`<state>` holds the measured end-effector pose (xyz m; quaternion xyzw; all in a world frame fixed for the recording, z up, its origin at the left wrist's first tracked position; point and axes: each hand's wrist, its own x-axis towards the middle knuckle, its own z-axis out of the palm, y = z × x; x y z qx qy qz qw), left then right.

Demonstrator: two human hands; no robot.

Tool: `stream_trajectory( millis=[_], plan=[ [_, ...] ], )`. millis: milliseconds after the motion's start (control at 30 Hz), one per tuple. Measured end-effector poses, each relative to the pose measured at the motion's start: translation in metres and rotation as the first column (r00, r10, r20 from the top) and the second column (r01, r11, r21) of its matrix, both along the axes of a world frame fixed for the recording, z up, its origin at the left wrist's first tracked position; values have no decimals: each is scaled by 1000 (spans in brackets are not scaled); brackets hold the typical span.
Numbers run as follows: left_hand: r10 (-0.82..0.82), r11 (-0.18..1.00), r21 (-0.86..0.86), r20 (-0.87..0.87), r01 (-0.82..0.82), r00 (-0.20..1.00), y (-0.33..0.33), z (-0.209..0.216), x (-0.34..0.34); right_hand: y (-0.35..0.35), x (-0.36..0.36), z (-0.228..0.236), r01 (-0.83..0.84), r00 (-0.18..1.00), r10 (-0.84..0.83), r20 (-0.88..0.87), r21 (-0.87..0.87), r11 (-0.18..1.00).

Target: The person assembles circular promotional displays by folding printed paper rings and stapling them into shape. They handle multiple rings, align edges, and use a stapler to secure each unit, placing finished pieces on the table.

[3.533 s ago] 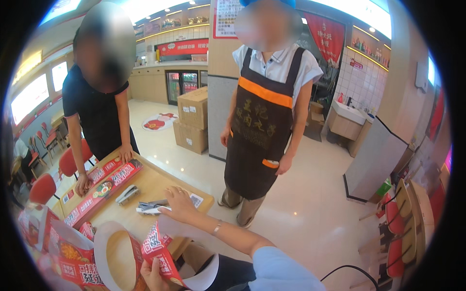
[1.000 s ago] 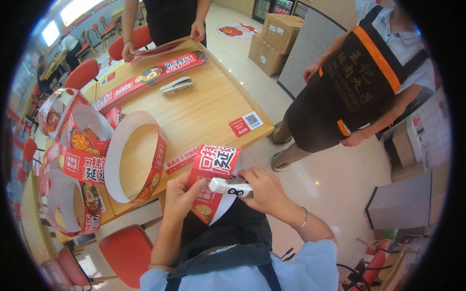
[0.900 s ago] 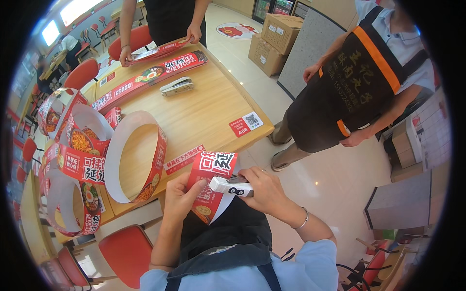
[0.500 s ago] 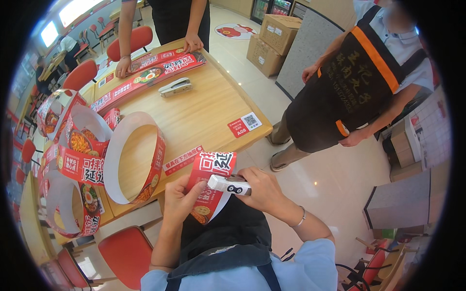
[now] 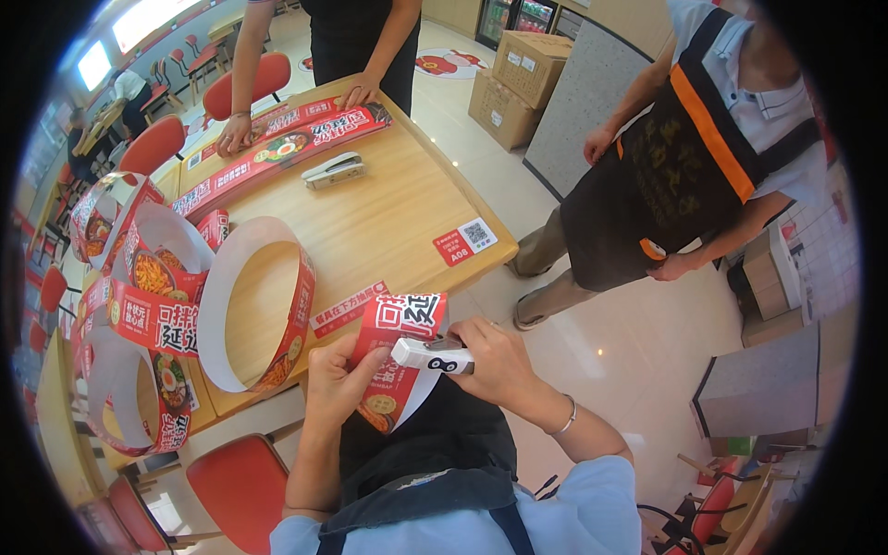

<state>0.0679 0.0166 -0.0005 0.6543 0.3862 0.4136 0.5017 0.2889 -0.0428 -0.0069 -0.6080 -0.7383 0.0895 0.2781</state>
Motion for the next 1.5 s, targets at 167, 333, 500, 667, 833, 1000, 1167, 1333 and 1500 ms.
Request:
stream_trajectory(
  millis=[167,333,500,667,833,1000,1167,1333,1500],
  plan=[
    [6,1000,17,-14,-6,1000,0,2,0,-1,1,1,-8,1000,8,6,17,1000],
    [7,999,39,-40,-5,999,1,3,-4,0,-2,0,-4,1000,4,11,29,1000],
    [27,996,86,-31,-24,999,2,3,0,1,-3,0,1,1000,-1,-8,13,1000],
    [-24,991,127,-153,44,988,1,4,13,-13,12,-15,69,996,-71,-52,-52,996],
    [-197,979,-74,-113,189,974,5,-12,19,-8,23,-37,100,992,-98,-81,25,995],
    [-220,916,-330,63,229,973,1,2,79,-23,39,-57,172,980,-173,-104,-13,985],
    [-329,872,-383,-3,303,944,-4,10,127,-43,77,-52,232,967,-233,-106,-18,972],
    [-353,854,-422,-43,303,935,-8,11,146,-45,96,-66,237,962,-236,-135,-6,971],
    [-357,843,-451,-59,294,932,-9,10,151,-49,105,-70,158,963,-143,-227,51,986]
  ],
)
